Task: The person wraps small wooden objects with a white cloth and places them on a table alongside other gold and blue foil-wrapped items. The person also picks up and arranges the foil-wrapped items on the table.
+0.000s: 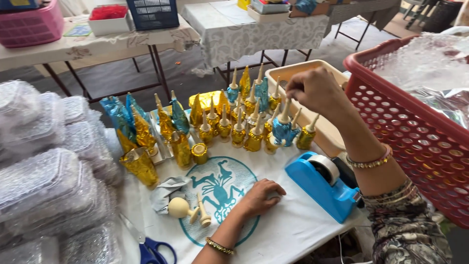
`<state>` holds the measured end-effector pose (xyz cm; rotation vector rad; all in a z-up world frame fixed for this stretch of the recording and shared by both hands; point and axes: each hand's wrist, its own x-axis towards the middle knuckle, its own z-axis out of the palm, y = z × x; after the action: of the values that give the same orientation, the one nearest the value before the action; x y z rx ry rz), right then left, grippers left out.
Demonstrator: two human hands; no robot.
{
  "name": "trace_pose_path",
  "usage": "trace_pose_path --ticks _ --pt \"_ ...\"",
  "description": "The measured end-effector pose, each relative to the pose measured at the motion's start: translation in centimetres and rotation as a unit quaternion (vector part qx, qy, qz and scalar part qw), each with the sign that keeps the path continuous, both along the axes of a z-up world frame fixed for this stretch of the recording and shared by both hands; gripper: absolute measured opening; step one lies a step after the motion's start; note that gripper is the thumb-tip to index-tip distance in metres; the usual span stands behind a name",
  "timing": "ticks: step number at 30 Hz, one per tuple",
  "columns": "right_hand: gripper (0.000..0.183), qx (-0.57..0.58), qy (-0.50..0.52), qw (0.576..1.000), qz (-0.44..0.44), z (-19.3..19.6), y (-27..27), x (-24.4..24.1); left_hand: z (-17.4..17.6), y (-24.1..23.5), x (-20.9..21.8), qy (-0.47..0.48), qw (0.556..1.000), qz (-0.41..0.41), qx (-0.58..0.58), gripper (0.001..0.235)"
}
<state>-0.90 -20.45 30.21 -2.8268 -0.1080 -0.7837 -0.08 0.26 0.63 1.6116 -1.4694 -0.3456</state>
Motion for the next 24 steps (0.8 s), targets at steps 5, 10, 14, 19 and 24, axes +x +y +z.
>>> trace_pose_path --ticks 5,10,14,19,24 --pt "0.011 -0.036 0.049 0.994 -0.091 -2.9 -1.7 -2.7 -0.2 0.1 0.0 0.006 1.0 0.0 0.004 0.023" --pt "0.014 -0.015 0.094 0.986 -0.139 -6.3 -3.4 -2.6 0.1 0.2 0.0 0.011 1.0 0.0 0.018 0.022" --pt "0.012 0.012 0.131 0.978 -0.163 -8.8 -4.7 -1.6 0.9 0.5 -0.1 0.025 0.999 0.006 0.048 0.022" --pt "0.012 0.012 0.146 0.975 -0.168 -10.6 -4.6 -1.2 1.2 0.5 -0.2 0.03 0.998 0.008 0.062 0.021" --pt "0.012 0.041 0.162 0.97 -0.179 -11.0 -4.4 -1.2 1.3 0.5 -0.2 0.027 0.998 0.009 0.064 0.021"
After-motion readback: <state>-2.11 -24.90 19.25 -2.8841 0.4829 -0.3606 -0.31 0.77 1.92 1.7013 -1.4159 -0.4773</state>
